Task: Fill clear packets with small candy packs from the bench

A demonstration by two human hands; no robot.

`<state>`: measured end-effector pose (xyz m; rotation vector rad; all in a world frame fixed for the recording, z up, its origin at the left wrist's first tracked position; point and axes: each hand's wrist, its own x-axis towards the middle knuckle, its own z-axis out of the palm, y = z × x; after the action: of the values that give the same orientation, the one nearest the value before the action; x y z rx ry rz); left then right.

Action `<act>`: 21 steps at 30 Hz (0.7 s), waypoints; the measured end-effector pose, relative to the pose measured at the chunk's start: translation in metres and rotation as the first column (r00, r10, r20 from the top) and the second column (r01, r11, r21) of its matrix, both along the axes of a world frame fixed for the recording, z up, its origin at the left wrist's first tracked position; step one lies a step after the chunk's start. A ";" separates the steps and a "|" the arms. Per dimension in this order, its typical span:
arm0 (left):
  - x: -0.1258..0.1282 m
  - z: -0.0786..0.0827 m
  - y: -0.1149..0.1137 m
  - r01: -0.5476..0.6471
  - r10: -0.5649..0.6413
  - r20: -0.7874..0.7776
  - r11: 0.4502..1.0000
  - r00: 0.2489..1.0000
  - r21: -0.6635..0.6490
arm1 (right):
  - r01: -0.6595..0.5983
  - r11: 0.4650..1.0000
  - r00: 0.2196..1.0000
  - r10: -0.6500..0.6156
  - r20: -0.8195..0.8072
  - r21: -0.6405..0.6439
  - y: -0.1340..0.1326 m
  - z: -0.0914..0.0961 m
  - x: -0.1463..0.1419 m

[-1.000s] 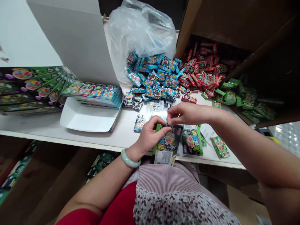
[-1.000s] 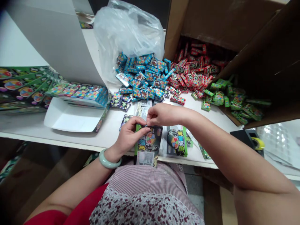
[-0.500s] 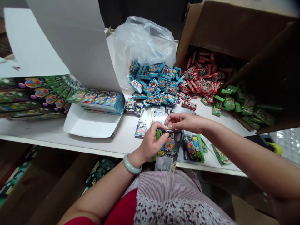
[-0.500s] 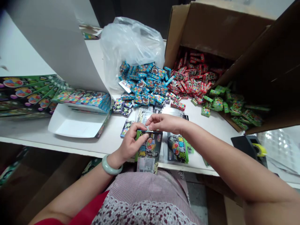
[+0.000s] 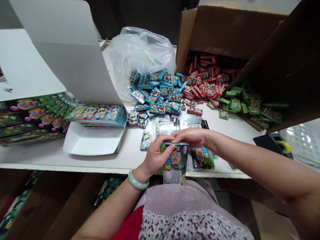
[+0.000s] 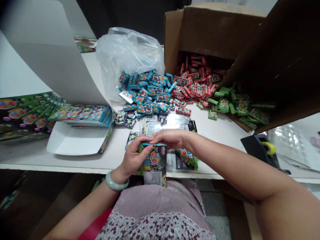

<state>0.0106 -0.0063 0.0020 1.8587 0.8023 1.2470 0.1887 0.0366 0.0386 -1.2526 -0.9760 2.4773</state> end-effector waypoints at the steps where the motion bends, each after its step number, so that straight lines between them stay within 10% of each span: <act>1: -0.001 0.001 0.001 0.029 -0.029 0.007 1.000 1.000 -0.010 | -0.009 1.000 1.000 0.009 -0.003 0.007 0.000 -0.002 0.002; 4: -0.010 0.000 0.008 -0.033 0.034 0.021 0.998 0.999 -0.053 | -0.013 0.994 1.000 0.012 0.010 0.106 -0.003 -0.007 0.012; 7: -0.029 0.004 0.022 -0.353 0.356 0.029 0.933 0.934 -0.073 | 0.132 0.947 0.990 -0.143 0.017 0.294 -0.015 -0.012 0.023; 11: -0.057 0.034 0.028 -0.602 0.606 0.073 0.757 0.792 0.252 | 0.189 0.940 0.982 -0.186 -0.036 0.284 -0.034 -0.014 0.013; 15: -0.069 0.066 0.014 -0.243 0.449 -0.063 0.591 0.892 0.769 | 0.261 0.949 0.928 -0.196 -0.315 0.176 -0.037 0.000 -0.026; 18: -0.074 0.063 0.001 0.039 0.325 -0.233 0.507 0.916 0.861 | 0.360 0.929 0.867 -0.297 -0.400 0.090 -0.031 0.011 -0.051; 21: -0.080 0.038 -0.011 0.113 0.305 -0.318 0.538 0.898 0.835 | 0.449 0.883 0.857 -0.383 -0.344 0.136 -0.028 0.009 -0.065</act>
<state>-0.0695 -0.0173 0.0401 3.0200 0.5346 1.4540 0.1235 0.0088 0.0477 -0.8619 -0.7621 2.0788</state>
